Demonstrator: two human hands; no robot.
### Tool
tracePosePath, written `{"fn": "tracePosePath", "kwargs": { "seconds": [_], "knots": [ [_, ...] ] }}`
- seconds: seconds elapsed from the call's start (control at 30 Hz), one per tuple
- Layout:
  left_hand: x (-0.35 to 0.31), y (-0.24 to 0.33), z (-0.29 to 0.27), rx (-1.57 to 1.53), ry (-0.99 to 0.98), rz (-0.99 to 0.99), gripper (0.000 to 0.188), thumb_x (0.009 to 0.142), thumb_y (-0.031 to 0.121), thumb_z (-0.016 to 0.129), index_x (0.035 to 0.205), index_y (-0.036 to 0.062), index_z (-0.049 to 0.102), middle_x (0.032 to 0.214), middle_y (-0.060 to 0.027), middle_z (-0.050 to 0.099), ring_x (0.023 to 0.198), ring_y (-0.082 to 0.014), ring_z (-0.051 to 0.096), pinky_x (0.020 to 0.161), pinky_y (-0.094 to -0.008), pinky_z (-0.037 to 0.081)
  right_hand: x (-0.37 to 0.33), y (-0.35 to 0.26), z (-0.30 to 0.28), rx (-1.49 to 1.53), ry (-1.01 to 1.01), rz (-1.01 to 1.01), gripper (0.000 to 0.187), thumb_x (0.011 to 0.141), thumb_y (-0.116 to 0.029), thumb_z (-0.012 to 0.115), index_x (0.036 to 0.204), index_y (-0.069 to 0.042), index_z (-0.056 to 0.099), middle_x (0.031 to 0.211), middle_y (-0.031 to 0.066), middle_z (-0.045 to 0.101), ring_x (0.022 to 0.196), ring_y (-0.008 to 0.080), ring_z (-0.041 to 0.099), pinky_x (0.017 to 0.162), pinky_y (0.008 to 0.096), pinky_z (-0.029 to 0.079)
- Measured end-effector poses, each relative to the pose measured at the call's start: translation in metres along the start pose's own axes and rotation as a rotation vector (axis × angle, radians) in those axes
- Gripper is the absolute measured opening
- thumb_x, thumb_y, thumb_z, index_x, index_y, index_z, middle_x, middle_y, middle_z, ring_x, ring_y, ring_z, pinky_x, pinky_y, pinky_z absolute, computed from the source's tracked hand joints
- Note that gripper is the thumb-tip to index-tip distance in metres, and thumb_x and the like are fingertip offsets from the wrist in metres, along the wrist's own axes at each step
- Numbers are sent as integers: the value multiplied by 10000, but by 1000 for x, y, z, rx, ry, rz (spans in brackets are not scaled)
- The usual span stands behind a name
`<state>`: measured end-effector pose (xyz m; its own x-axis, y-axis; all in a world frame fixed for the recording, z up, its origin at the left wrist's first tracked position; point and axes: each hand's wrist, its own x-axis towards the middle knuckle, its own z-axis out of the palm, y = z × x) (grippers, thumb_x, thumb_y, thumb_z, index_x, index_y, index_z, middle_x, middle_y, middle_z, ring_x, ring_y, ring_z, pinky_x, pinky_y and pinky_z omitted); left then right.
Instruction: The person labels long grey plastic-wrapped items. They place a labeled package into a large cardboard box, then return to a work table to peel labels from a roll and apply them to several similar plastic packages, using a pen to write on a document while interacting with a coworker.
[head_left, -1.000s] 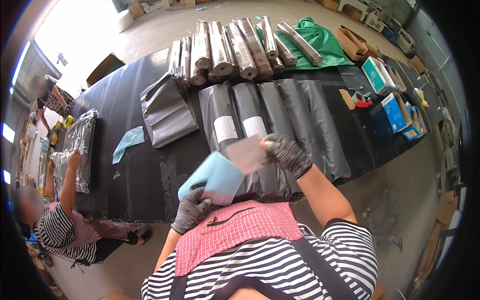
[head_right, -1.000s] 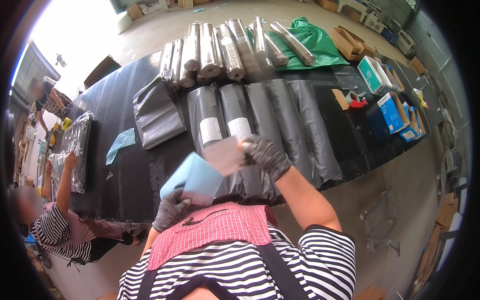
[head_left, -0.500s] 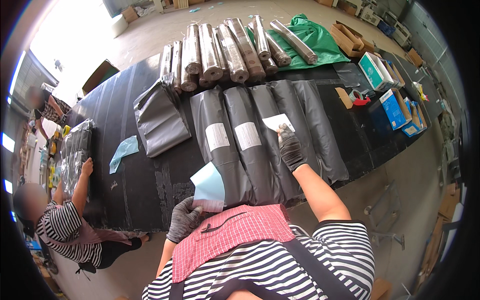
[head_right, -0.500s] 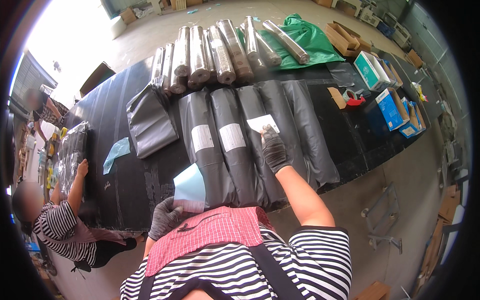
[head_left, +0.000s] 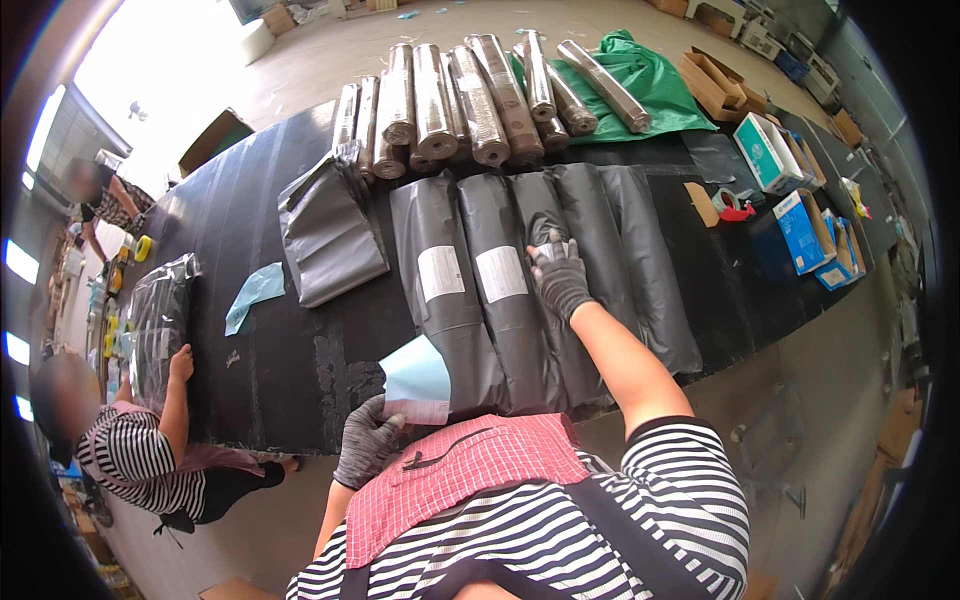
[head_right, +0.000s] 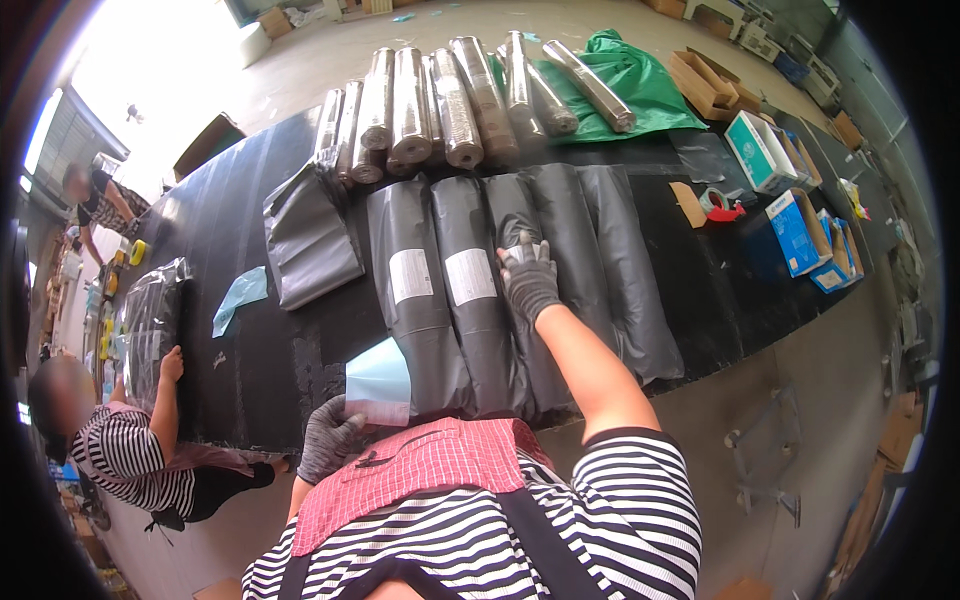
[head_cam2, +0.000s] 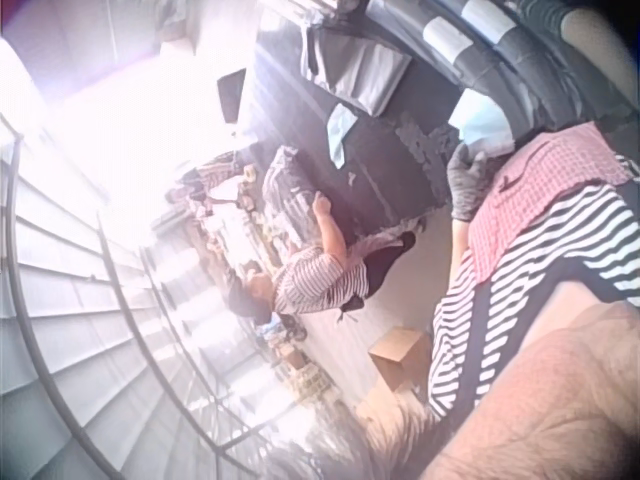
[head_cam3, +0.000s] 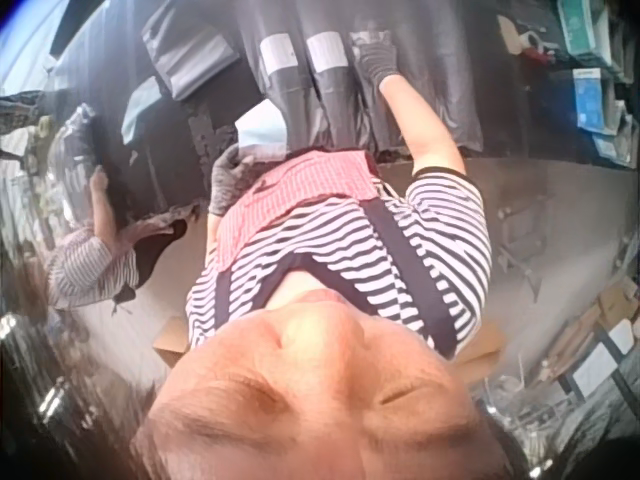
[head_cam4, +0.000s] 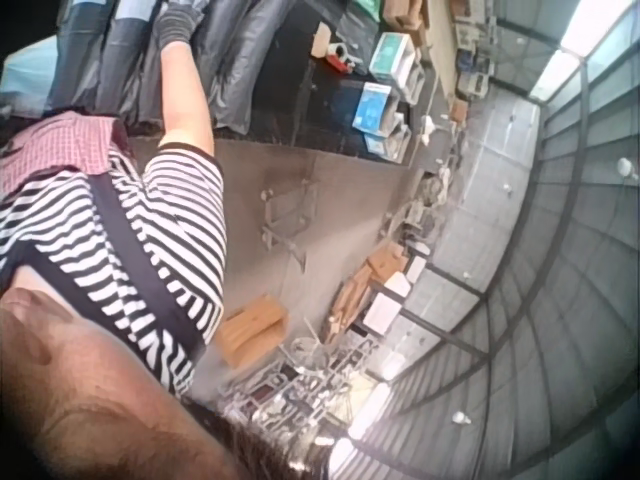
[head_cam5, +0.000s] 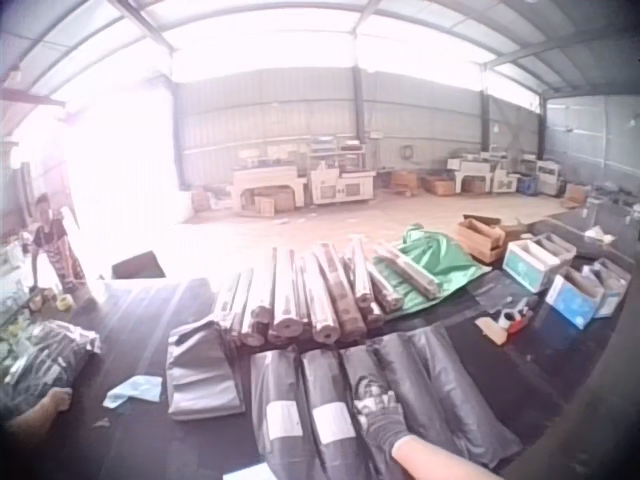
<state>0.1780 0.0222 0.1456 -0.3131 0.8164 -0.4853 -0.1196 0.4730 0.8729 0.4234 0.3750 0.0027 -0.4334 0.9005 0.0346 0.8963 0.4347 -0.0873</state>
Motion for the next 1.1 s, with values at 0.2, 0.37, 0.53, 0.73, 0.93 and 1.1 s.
{"fn": "tracePosePath", "kwargs": {
  "seconds": [0.2, 0.37, 0.53, 0.73, 0.93, 1.1],
  "knots": [
    [-16, 5, 6, -212, -3, 43, 322, 929, 63, 657, 1230, -38, 602, 1061, -112, 694, 899, -204, 701, 817, -303, 587, 14, 16, 29, 70, 33, -70, 500, 906, -397, 604, 1399, -410, 521, 1636, 100, 178, 1421, 486, 275, 1092, 579, 373],
    [-22, 18, 11, -342, 15, 66, 488, 843, 254, 786, 1199, -25, 602, 1029, -90, 681, 867, -178, 679, 772, -296, 570, -89, -10, -30, 45, -184, -90, 470, 890, -394, 623, 1329, -228, 614, 1556, 167, 364, 1396, 420, 355, 1078, 609, 357],
    [-21, 26, 22, -375, -124, 69, 445, 928, 222, 706, 1263, -34, 562, 1091, -127, 679, 932, -196, 704, 840, -295, 588, -152, -101, -123, 1297, -480, -221, 433, 982, -413, 581, 1048, -8, 720, 938, 102, 715, 874, 181, 662, 809, 328, 509],
    [-27, 25, 24, -392, -353, -40, 443, 922, 184, 716, 1279, -17, 547, 1040, -129, 702, 924, -178, 701, 823, -290, 578, -153, -149, -159, 1861, -504, 35, 246, 962, -253, 637, 1042, -31, 707, 911, 33, 692, 788, 94, 632, 714, 257, 523],
    [-28, 6, 17, -385, -363, -27, 347, 927, 130, 702, 1219, -21, 594, 1035, -119, 707, 898, -173, 699, 815, -299, 582, -119, -133, -139, 1507, -215, 33, 273, 977, -233, 611, 1121, -13, 684, 876, 11, 656, 743, 91, 559, 711, 287, 477],
    [-29, 6, 12, -343, -254, -32, 250, 949, 85, 647, 1181, -3, 610, 985, -78, 693, 880, -139, 688, 771, -285, 590, -138, -130, -140, 1301, 221, -203, 176, 907, -166, 685, 1038, -49, 681, 916, 106, 655, 822, 234, 621, 762, 350, 496]
  ]
}}
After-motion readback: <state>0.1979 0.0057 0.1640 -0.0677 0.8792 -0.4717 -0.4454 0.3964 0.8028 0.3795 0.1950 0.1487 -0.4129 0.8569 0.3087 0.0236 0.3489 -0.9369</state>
